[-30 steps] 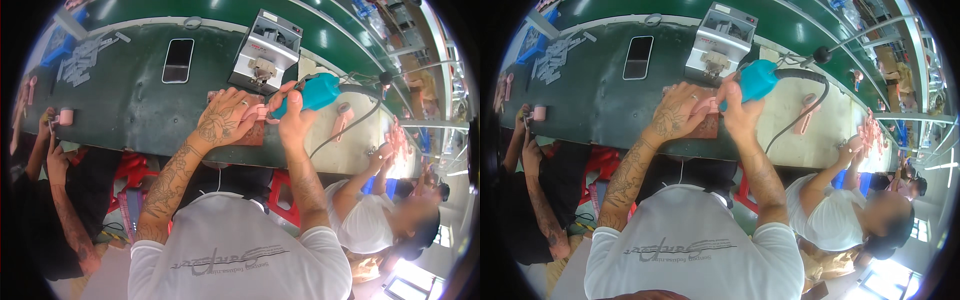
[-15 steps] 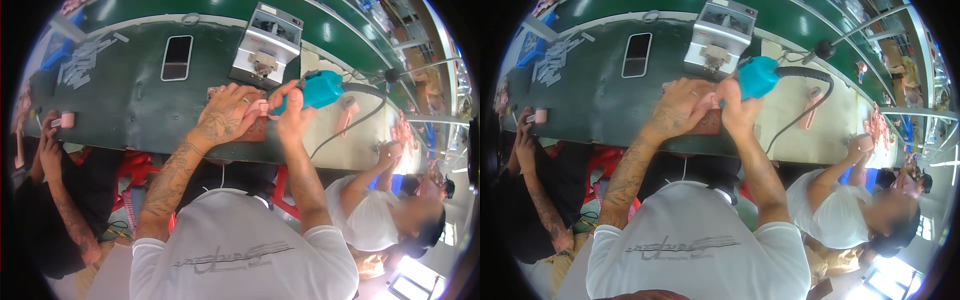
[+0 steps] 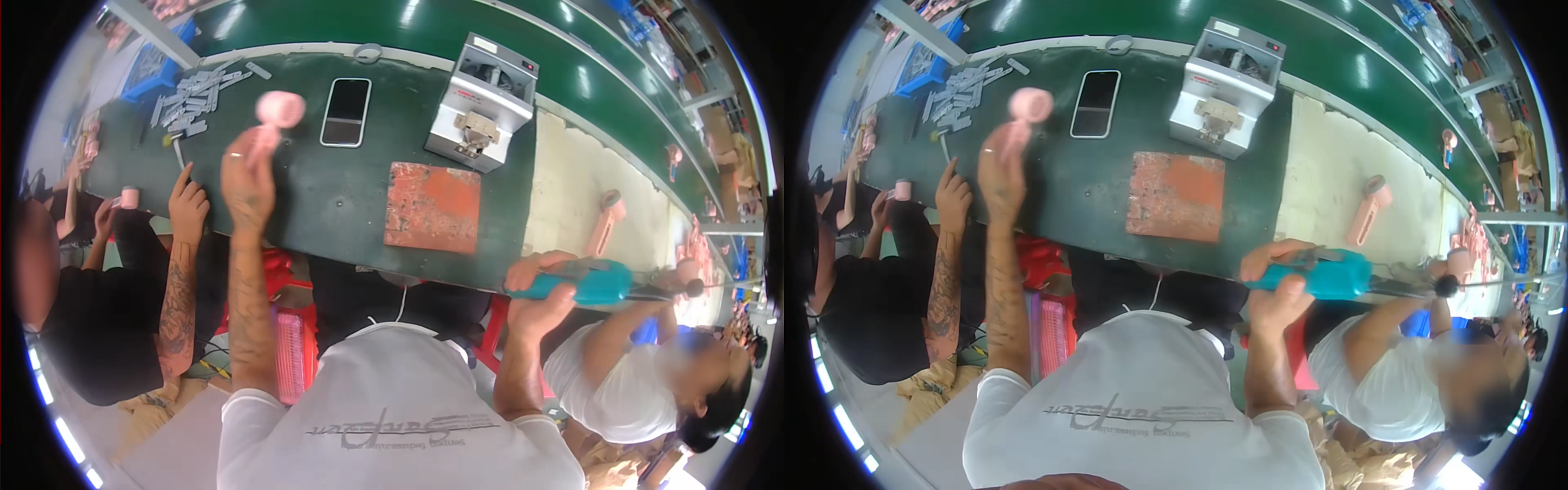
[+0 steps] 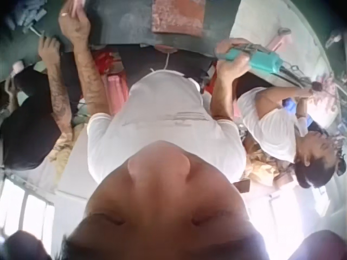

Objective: Using an electric screwdriver to assemble pink plastic handheld fan components on a factory production line.

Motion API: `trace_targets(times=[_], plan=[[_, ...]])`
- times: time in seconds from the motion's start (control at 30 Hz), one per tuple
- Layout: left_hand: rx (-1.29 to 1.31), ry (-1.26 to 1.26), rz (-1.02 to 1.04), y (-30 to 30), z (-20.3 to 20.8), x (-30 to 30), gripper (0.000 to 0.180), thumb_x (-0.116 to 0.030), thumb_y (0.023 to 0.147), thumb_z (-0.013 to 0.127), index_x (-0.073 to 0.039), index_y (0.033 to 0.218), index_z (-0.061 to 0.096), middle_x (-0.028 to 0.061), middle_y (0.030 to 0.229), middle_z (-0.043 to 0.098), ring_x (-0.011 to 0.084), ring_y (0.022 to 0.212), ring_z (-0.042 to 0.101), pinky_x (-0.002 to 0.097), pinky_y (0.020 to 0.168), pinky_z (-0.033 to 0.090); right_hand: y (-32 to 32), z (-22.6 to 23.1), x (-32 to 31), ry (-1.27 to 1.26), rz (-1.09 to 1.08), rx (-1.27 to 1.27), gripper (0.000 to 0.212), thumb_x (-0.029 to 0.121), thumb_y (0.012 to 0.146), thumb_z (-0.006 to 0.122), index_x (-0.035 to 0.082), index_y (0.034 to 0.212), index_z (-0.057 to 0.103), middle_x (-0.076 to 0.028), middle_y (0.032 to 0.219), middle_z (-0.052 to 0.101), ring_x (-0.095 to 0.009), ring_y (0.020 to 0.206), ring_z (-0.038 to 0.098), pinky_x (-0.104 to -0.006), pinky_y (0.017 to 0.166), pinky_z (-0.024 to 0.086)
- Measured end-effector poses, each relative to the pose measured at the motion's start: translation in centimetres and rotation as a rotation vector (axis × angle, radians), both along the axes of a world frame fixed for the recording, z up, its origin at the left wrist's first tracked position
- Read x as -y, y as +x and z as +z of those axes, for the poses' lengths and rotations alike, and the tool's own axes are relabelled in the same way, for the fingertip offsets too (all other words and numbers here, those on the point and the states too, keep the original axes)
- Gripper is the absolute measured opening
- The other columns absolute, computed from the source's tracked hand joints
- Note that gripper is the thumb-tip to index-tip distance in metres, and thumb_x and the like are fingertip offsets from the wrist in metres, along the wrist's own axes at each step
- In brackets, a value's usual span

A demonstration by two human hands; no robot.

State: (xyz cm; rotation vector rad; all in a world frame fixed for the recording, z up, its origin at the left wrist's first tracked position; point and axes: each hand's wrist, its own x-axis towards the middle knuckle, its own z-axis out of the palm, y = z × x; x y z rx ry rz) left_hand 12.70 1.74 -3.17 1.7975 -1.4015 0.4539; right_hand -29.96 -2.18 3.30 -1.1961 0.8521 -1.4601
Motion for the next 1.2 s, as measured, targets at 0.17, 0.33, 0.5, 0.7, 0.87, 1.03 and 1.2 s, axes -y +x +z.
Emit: trace_targets(times=[0.17, 0.33, 0.5, 0.7, 0.87, 1.03, 1.2], plan=[[0.339, 0.013, 0.198, 2.3, 1.3, 1.0, 0.032, -0.01, 0.098, 0.069, 0.001, 0.128, 0.067, 0.0241, 0.158, 0.048, 0.0422, 0.132, 0.059, 0.0489, 0.109, 0.049, -1.0, -1.6, -0.2, 0.023, 0.121, 0.02, 0.059, 0.052, 0.099, 0.071, -0.004, 0.115, 0.06, -0.01, 0.083, 0.065, -0.019, 0.069, 0.064, -0.0318, 0.062, 0.05], [-0.193, 0.069, -0.51, -16.6, 7.3, 7.7, 0.02, -0.01, 0.097, 0.072, -0.002, 0.116, 0.07, 0.0159, 0.142, 0.065, 0.0336, 0.132, 0.061, 0.0425, 0.112, 0.049, -1.2, -1.5, -0.9, 0.063, 0.088, -0.015, 0.069, 0.06, 0.096, 0.072, -0.004, 0.115, 0.058, -0.009, 0.074, 0.062, -0.021, 0.068, 0.063, -0.0348, 0.062, 0.051], [-0.647, 0.311, -1.038, -32.2, 2.2, 14.7, 0.037, -0.031, 0.096, 0.075, -0.006, 0.121, 0.066, 0.014, 0.121, 0.071, 0.0346, 0.109, 0.069, 0.0437, 0.096, 0.055, -2.5, -1.1, -2.7, 0.086, 0.169, 0.087, 0.063, 0.048, 0.092, 0.082, -0.005, 0.117, 0.06, -0.008, 0.081, 0.064, -0.016, 0.071, 0.062, -0.0294, 0.063, 0.048], [-0.56, 0.581, -0.799, -42.3, 0.6, 21.9, 0.067, -0.054, 0.092, 0.074, 0.0, 0.129, 0.062, 0.0167, 0.118, 0.07, 0.0336, 0.11, 0.068, 0.0454, 0.096, 0.051, -4.1, -1.1, -4.0, 0.106, 0.134, 0.029, 0.061, 0.047, 0.092, 0.082, -0.006, 0.116, 0.063, -0.007, 0.078, 0.064, -0.015, 0.072, 0.061, -0.0285, 0.064, 0.047], [-0.378, 0.788, -0.762, -45.6, -0.5, 23.6, 0.072, -0.067, 0.088, 0.064, -0.003, 0.12, 0.069, 0.0153, 0.12, 0.071, 0.0307, 0.122, 0.063, 0.0473, 0.107, 0.042, -4.2, -0.2, -4.2, 0.123, 0.098, -0.055, 0.076, 0.064, 0.091, 0.076, -0.006, 0.116, 0.059, -0.01, 0.078, 0.064, -0.02, 0.07, 0.063, -0.0324, 0.063, 0.051], [-0.516, 0.495, -0.752, -42.0, -0.6, 21.9, 0.036, -0.041, 0.094, 0.067, -0.005, 0.096, 0.075, 0.0201, 0.097, 0.073, 0.0422, 0.095, 0.071, 0.051, 0.085, 0.056, -5.6, -0.6, -3.6, 0.1, 0.016, -0.057, 0.06, 0.045, 0.092, 0.083, -0.005, 0.119, 0.063, -0.007, 0.081, 0.065, -0.014, 0.074, 0.061, -0.0272, 0.067, 0.048], [-0.413, 0.22, -0.943, -32.4, 3.5, 14.4, 0.026, -0.031, 0.092, 0.078, -0.006, 0.097, 0.074, 0.0126, 0.095, 0.071, 0.0364, 0.09, 0.071, 0.0438, 0.078, 0.057, -5.8, -1.6, -0.8, 0.058, -0.046, -0.185, 0.065, 0.054, 0.095, 0.076, -0.005, 0.117, 0.061, -0.008, 0.083, 0.066, -0.017, 0.074, 0.064, -0.0308, 0.069, 0.051]])
